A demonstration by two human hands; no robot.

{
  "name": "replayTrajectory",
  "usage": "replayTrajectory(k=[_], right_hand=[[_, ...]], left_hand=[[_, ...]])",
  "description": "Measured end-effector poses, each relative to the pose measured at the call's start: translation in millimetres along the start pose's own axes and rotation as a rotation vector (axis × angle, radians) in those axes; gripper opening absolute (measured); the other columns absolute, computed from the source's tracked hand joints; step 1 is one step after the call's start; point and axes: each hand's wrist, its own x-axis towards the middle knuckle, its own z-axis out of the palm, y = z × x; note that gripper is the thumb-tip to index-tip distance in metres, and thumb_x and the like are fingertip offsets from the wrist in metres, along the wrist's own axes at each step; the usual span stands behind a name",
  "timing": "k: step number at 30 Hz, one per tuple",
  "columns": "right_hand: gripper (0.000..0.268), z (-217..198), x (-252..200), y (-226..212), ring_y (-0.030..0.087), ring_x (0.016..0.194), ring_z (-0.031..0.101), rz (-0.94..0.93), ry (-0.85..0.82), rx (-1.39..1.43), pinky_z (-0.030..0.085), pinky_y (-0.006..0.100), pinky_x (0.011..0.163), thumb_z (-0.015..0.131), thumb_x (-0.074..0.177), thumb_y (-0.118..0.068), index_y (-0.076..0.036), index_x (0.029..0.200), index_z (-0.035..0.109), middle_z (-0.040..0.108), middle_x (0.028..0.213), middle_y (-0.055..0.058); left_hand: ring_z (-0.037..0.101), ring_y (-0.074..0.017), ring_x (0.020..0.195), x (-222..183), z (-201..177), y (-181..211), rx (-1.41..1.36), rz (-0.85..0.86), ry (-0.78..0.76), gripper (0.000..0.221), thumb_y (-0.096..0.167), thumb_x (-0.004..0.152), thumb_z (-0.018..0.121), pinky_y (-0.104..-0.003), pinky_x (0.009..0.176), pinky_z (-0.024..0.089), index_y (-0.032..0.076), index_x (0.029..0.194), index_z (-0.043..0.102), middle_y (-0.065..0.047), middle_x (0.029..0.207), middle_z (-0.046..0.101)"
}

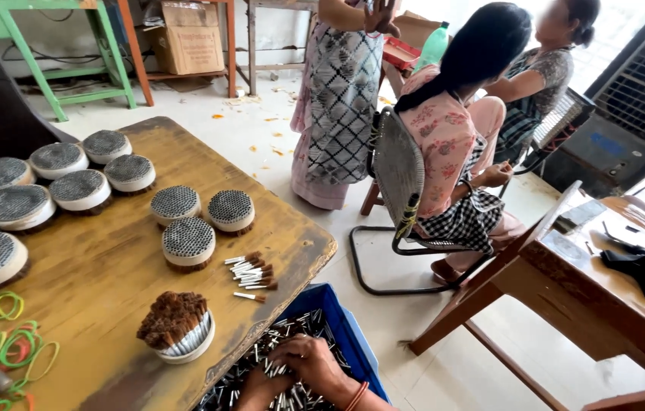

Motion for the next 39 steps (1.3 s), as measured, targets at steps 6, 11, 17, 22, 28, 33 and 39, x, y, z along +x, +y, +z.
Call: replayTrajectory(k=[6, 11, 17, 22, 28, 33, 39], right_hand=[[0.017, -14, 3, -12, 0.024, 0.09, 0.077, 0.123, 0.319, 0.088, 0.065, 0.034, 0.079, 0.068, 0.087, -0.009, -0.006, 0.099, 0.078, 0.076, 0.101, 0.008], [0.02, 2, -6, -8, 0.03, 0.099, 0.073, -0.087, -0.102, -0.072, 0.059, 0.038, 0.084, 0.075, 0.096, -0.02, -0.001, 0.102, 0.077, 0.075, 0.107, 0.015], [0.033, -15, 11, -33, 0.031, 0.099, 0.068, 0.035, -0.011, -0.079, 0.055, 0.042, 0.083, 0.076, 0.09, -0.022, 0.002, 0.113, 0.074, 0.072, 0.108, 0.016], [0.022, -4, 0, -15, 0.03, 0.092, 0.068, 0.005, -0.148, -0.108, 0.057, 0.04, 0.08, 0.074, 0.087, -0.013, -0.007, 0.107, 0.079, 0.071, 0.095, 0.011], [0.014, -2, 0, -7, 0.029, 0.1, 0.07, -0.129, 0.002, -0.088, 0.058, 0.038, 0.086, 0.069, 0.09, -0.004, -0.006, 0.102, 0.076, 0.073, 0.103, 0.009], [0.016, -1, -5, -14, 0.031, 0.106, 0.07, -0.185, -0.088, -0.091, 0.057, 0.041, 0.091, 0.073, 0.095, -0.013, -0.005, 0.109, 0.077, 0.073, 0.115, 0.013], [0.03, -13, 11, -31, 0.035, 0.106, 0.066, -0.057, 0.042, -0.125, 0.053, 0.045, 0.089, 0.077, 0.091, -0.017, 0.002, 0.114, 0.072, 0.069, 0.115, 0.018]], left_hand=[[0.068, -0.0221, 0.077, -64, -1, 80, -0.551, -0.225, -0.002, 0.039, 0.021, 0.081, 0.086, -0.037, 0.067, 0.058, 0.0, 0.111, 0.073, -0.013, 0.092, 0.073], [0.066, -0.0222, 0.069, -76, -11, 102, -0.687, -0.295, 0.03, 0.041, 0.039, 0.082, 0.077, -0.039, 0.054, 0.051, 0.008, 0.108, 0.071, -0.008, 0.085, 0.071], [0.072, -0.0218, 0.081, -72, -3, 98, 0.162, 0.133, 0.158, 0.047, 0.02, 0.07, 0.083, -0.036, 0.066, 0.056, 0.005, 0.113, 0.068, -0.01, 0.09, 0.074], [0.076, -0.0184, 0.083, -25, -17, 23, 0.496, 0.121, 0.163, 0.049, 0.017, 0.066, 0.087, -0.032, 0.077, 0.057, 0.009, 0.113, 0.072, -0.01, 0.093, 0.078], [0.067, -0.0152, 0.084, -44, -17, 48, -0.316, -0.017, -0.006, 0.029, 0.014, 0.081, 0.075, -0.03, 0.072, 0.055, 0.0, 0.107, 0.072, -0.009, 0.098, 0.072], [0.068, -0.018, 0.073, -61, -13, 90, -0.81, -0.319, 0.075, 0.045, 0.032, 0.083, 0.077, -0.034, 0.059, 0.054, 0.002, 0.115, 0.07, -0.008, 0.088, 0.073], [0.069, -0.0216, 0.064, -67, -3, 93, 0.292, 0.121, 0.191, 0.049, 0.019, 0.073, 0.08, -0.038, 0.06, 0.056, 0.007, 0.118, 0.065, -0.008, 0.085, 0.074]])
